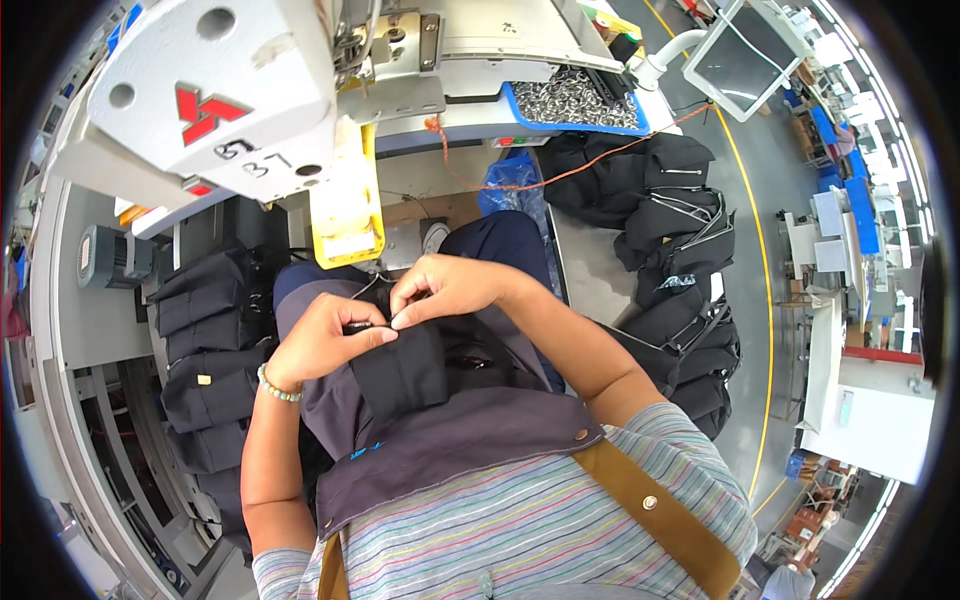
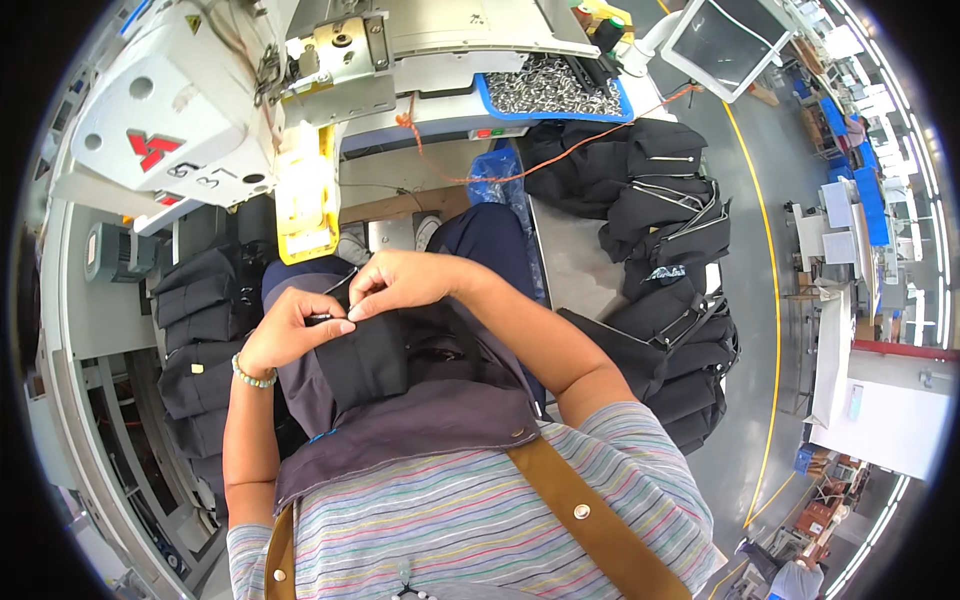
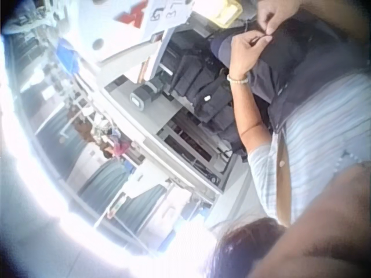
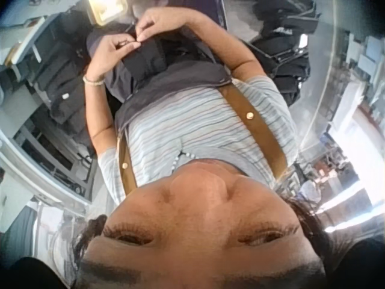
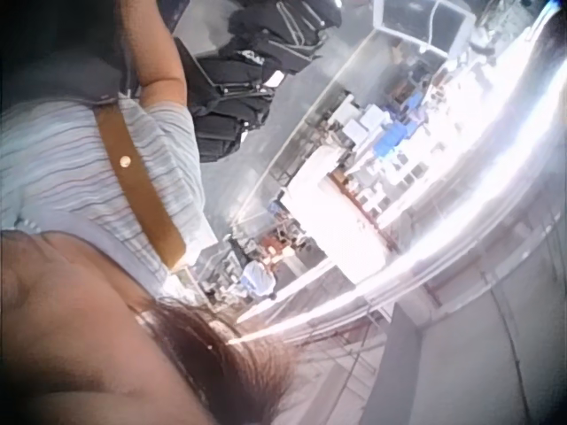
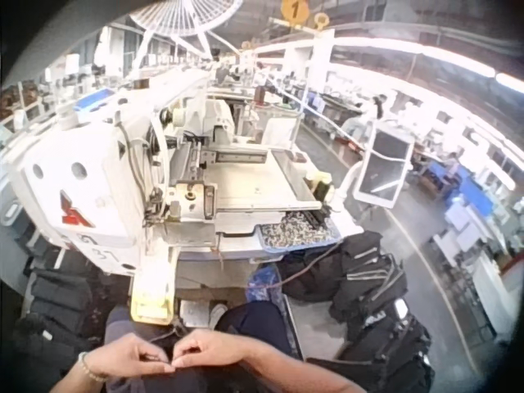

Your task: The person sews and assembles black fabric pieces and bag straps into finished bags using an industrial sewing machine.

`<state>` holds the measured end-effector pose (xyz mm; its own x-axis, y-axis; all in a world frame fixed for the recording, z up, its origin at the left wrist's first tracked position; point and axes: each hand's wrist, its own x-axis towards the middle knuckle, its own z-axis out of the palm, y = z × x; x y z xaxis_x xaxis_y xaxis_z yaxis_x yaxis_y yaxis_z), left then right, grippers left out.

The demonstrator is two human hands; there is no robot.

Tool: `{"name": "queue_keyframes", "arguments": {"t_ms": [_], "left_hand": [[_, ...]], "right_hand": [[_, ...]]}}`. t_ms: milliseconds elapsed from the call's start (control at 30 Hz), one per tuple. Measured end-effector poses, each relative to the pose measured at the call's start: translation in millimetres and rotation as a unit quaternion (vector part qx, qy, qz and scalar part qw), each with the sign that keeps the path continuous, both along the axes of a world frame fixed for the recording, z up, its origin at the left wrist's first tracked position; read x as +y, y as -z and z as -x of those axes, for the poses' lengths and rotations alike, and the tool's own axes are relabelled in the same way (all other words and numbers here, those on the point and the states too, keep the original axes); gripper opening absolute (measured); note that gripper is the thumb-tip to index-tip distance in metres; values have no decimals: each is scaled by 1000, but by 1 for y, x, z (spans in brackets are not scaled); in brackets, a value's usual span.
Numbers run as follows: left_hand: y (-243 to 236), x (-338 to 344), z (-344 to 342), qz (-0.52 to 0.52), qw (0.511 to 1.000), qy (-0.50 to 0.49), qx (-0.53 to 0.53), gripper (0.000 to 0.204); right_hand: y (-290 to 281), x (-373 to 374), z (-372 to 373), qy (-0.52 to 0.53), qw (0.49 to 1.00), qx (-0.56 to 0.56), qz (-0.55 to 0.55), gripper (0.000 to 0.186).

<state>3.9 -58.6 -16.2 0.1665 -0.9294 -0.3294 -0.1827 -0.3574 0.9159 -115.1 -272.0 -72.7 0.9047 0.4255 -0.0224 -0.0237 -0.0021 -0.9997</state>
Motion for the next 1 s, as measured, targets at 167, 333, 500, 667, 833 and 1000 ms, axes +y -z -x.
{"name": "queue_keyframes", "arguments": {"t_ms": [167, 333, 500, 667, 833, 1000], "left_hand": [[6, 0, -9, 36, 995, 16, -90, 21], [33, 25, -27, 142, 990, -18, 2, 15], [31, 48, -32, 251, 946, -204, -23, 34], [35, 38, -24, 170, 975, -143, -13, 45], [34, 41, -18, 169, 974, -147, -29, 49], [27, 41, -19, 200, 967, -150, -54, 52]], "right_hand": [[-3, -9, 11, 41, 998, 10, 47, 21], [-2, -71, 24, 233, 956, -83, 155, 22], [-11, -243, 33, 624, 634, -155, 430, 18], [11, -356, 21, 596, 504, -53, 623, 20], [22, -360, 12, 561, 468, -73, 679, 21], [21, -363, 16, 530, 465, -39, 708, 23]]}}
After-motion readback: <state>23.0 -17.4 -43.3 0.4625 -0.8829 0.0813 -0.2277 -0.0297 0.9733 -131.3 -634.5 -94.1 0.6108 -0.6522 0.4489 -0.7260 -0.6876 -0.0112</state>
